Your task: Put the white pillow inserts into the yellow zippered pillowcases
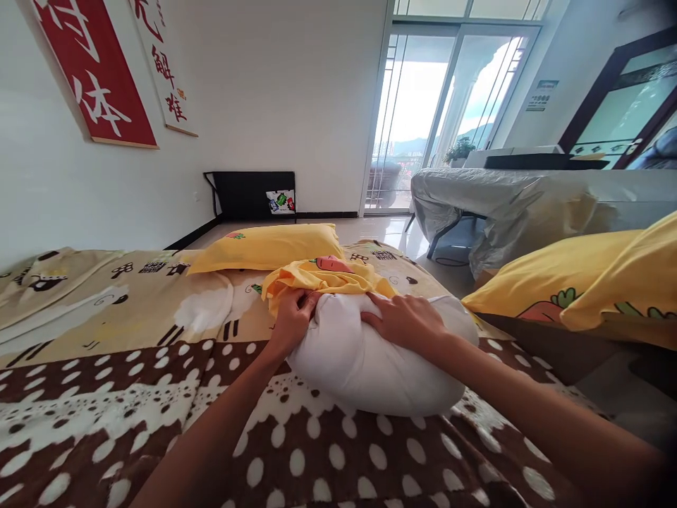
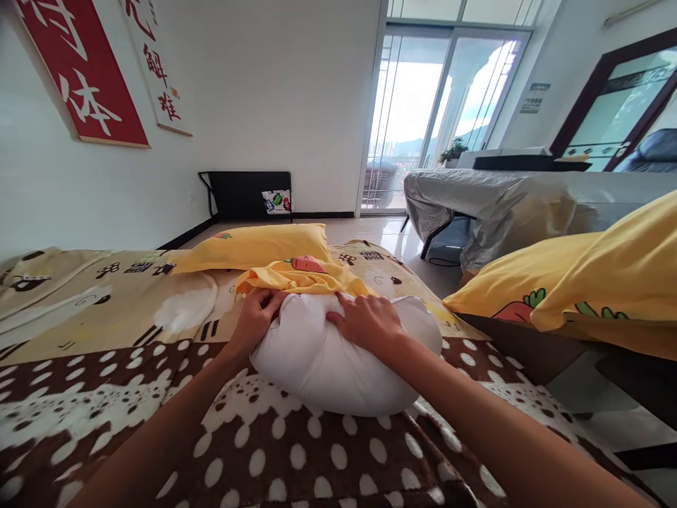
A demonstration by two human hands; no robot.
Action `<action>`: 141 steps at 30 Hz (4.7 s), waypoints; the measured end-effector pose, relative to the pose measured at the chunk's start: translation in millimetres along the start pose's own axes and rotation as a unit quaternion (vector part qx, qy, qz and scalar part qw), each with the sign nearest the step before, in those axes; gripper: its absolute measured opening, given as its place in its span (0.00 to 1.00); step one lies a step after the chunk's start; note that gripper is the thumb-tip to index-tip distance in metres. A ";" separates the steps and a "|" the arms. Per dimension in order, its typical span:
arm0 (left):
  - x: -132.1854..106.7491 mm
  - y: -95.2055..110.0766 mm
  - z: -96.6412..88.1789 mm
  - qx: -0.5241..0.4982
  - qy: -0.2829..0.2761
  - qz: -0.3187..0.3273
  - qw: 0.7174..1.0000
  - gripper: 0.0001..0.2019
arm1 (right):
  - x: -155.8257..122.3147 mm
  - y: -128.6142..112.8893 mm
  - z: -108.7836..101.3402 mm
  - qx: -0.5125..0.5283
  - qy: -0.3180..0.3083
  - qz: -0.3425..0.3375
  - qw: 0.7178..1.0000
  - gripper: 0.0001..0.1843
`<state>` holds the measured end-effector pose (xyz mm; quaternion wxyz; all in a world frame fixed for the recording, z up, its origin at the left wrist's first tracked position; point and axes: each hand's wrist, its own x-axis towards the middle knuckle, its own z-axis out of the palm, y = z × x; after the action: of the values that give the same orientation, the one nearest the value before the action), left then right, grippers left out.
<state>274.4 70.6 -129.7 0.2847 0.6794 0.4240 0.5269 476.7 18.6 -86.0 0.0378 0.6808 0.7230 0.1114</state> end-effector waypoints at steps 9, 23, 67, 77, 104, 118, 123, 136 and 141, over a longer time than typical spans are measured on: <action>10.9 31.1 15.2 0.080 -0.098 -0.017 0.992 0.15 | 16.7 12.9 3.8 0.009 0.006 0.018 1.000 0.30; -0.5 28.5 41.4 0.335 -0.079 0.047 0.938 0.10 | -35.6 17.5 10.3 -0.061 0.171 0.014 0.983 0.30; 30.9 34.2 32.0 0.315 -0.176 0.162 0.918 0.14 | -25.7 56.3 17.7 -0.101 0.070 0.032 0.992 0.46; 19.0 24.8 70.3 0.379 -0.017 0.207 0.902 0.10 | -65.8 21.9 16.6 -0.148 0.290 -0.078 0.942 0.29; -3.9 -3.2 101.1 0.279 0.137 0.375 0.874 0.12 | -10.9 47.6 42.4 -0.108 0.295 0.073 0.947 0.28; 22.4 3.2 133.6 0.275 0.138 0.349 0.885 0.05 | -10.9 49.8 52.4 -0.119 0.329 0.071 0.934 0.29; 21.4 -3.1 139.5 0.321 0.116 0.320 0.884 0.10 | -13.7 37.5 55.1 -0.128 0.343 0.072 0.928 0.27; 8.2 -11.1 113.9 0.293 0.193 0.393 0.850 0.11 | -83.1 79.8 60.6 -0.077 0.439 0.034 0.895 0.31; 4.7 -10.4 109.1 0.236 0.196 0.462 0.832 0.09 | -61.4 90.1 56.8 -0.077 0.350 -0.014 0.933 0.35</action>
<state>376.4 86.3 -167.0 -0.2504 0.7250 0.2189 0.6032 580.6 -31.8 -128.0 -0.1637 0.5835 0.6890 0.3974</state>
